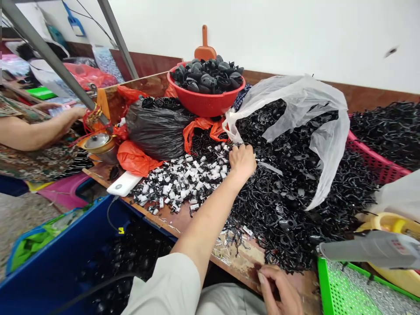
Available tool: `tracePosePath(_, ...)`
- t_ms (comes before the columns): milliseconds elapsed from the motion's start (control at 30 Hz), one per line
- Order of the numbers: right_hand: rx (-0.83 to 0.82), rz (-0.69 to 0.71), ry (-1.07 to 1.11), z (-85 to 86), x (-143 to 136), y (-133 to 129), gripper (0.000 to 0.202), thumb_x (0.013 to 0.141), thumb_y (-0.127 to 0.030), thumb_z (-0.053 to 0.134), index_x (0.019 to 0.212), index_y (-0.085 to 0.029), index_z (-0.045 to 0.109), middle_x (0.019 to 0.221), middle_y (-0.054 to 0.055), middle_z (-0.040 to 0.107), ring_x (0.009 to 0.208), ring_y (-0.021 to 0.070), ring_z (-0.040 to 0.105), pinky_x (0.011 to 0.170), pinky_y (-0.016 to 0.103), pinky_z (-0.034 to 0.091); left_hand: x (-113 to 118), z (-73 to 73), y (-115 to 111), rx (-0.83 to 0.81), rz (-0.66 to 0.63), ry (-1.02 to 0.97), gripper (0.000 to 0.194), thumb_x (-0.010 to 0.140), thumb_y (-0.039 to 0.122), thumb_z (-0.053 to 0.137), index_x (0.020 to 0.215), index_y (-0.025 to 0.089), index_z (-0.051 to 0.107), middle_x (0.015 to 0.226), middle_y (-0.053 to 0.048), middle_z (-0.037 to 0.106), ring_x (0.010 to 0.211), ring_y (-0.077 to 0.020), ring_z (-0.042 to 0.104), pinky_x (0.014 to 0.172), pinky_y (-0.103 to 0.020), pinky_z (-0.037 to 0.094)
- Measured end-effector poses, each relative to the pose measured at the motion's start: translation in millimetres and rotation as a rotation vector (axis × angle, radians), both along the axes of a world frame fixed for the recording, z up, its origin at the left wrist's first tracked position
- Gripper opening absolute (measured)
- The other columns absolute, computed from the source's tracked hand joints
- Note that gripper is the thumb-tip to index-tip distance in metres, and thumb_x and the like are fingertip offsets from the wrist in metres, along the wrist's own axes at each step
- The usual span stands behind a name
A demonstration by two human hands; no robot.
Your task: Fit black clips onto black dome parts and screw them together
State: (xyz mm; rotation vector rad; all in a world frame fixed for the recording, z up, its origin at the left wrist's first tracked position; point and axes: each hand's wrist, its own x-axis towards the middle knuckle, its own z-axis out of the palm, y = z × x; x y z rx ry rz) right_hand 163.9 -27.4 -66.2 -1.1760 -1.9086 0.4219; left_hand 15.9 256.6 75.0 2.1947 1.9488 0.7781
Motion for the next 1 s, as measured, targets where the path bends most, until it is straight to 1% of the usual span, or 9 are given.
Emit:
tracePosePath(167, 0.021, 0.036, -0.008, 1.0, 3, 2, 0.014, 0.089, -0.015, 0.053, 0.101, -0.019, 0.059, 0.083, 0.007, 0.07, 0.069, 0.0159, 0.069, 0.053, 0.021, 0.053, -6, 5.7, -32, 0.12, -0.132, -0.03, 0.024, 0.091, 0.033, 0.051, 0.108, 0.023, 0.064, 0.138, -0.008, 0.054, 0.119, -0.0269, 0.052, 0.101, -0.042, 0.04)
tracePosePath(267, 0.027, 0.037, 0.012, 2.5, 4, 1, 0.015, 0.09, -0.015, 0.051, 0.103, -0.019, 0.059, 0.084, 0.008, 0.069, 0.072, 0.0172, 0.069, 0.056, 0.023, 0.055, -30, 11.6, -41, 0.18, -0.063, -0.079, 0.024, 0.093, 0.029, 0.046, 0.109, 0.024, 0.063, 0.132, -0.007, 0.058, 0.12, -0.0249, 0.052, 0.103, -0.04, 0.039)
tracePosePath(367, 0.024, 0.025, 0.029, 4.4, 3, 0, 0.014, 0.092, -0.017, 0.05, 0.102, -0.019, 0.059, 0.084, 0.008, 0.069, 0.074, 0.0184, 0.07, 0.061, 0.025, 0.057, -73, 13.1, -28, -0.026, 0.257, -0.065, 0.027, 0.091, 0.024, 0.045, 0.112, 0.025, 0.062, 0.122, -0.008, 0.063, 0.117, -0.0265, 0.054, 0.101, -0.042, 0.039)
tracePosePath(400, 0.018, 0.025, 0.03, 5.2, 3, 0, 0.014, 0.092, -0.017, 0.05, 0.102, -0.02, 0.059, 0.084, 0.007, 0.069, 0.075, 0.0187, 0.07, 0.063, 0.026, 0.057, -88, 11.8, -20, -0.077, 0.295, -0.062, 0.028, 0.09, 0.024, 0.047, 0.114, 0.022, 0.062, 0.122, -0.011, 0.063, 0.117, -0.0285, 0.055, 0.1, -0.043, 0.04)
tracePosePath(500, -0.01, 0.022, 0.036, 7.8, 2, 0, 0.013, 0.092, -0.017, 0.049, 0.1, -0.02, 0.058, 0.085, 0.007, 0.068, 0.078, 0.0191, 0.069, 0.067, 0.028, 0.058, -121, 2.9, 7, -0.254, 0.259, -0.058, 0.025, 0.07, 0.024, 0.069, 0.095, 0.02, 0.07, 0.098, -0.01, 0.071, 0.096, -0.0292, 0.065, 0.085, -0.037, 0.049)
tracePosePath(633, -0.014, 0.04, 0.047, 7.0, 1, 0, 0.014, 0.091, -0.015, 0.049, 0.101, -0.02, 0.057, 0.085, 0.007, 0.068, 0.077, 0.0182, 0.068, 0.068, 0.027, 0.057, -131, -12.7, 28, -0.408, 0.168, -0.072, 0.014, 0.054, 0.017, 0.075, 0.066, 0.023, 0.069, 0.067, -0.001, 0.069, 0.07, -0.0216, 0.066, 0.068, -0.027, 0.05)
tracePosePath(800, -0.068, 0.048, 0.074, -2.0, 5, -2, 0.014, 0.092, -0.013, 0.047, 0.101, -0.019, 0.056, 0.086, 0.007, 0.066, 0.08, 0.0177, 0.066, 0.071, 0.029, 0.055, -131, -19.2, 31, -0.271, 0.289, -0.126, 0.01, 0.062, 0.02, 0.068, 0.072, 0.022, 0.067, 0.081, -0.006, 0.07, 0.084, -0.0257, 0.066, 0.073, -0.031, 0.049)
tracePosePath(900, -0.107, 0.049, 0.104, -4.2, 6, -4, 0.014, 0.092, -0.012, 0.047, 0.1, -0.019, 0.055, 0.086, 0.006, 0.065, 0.079, 0.0169, 0.065, 0.07, 0.029, 0.054, -140, -9.5, 29, -0.136, 0.396, -0.196, 0.019, 0.076, 0.018, 0.052, 0.091, 0.018, 0.065, 0.095, -0.011, 0.069, 0.089, -0.0256, 0.064, 0.075, -0.035, 0.05)
tracePosePath(1000, -0.11, 0.061, 0.103, -3.6, 6, -4, 0.017, 0.091, -0.01, 0.048, 0.103, -0.019, 0.055, 0.089, 0.006, 0.065, 0.083, 0.0171, 0.065, 0.074, 0.029, 0.053, -146, 8.1, 28, -0.042, 0.41, -0.273, 0.026, 0.081, 0.016, 0.043, 0.101, 0.015, 0.06, 0.099, -0.013, 0.067, 0.089, -0.0234, 0.063, 0.074, -0.034, 0.05)
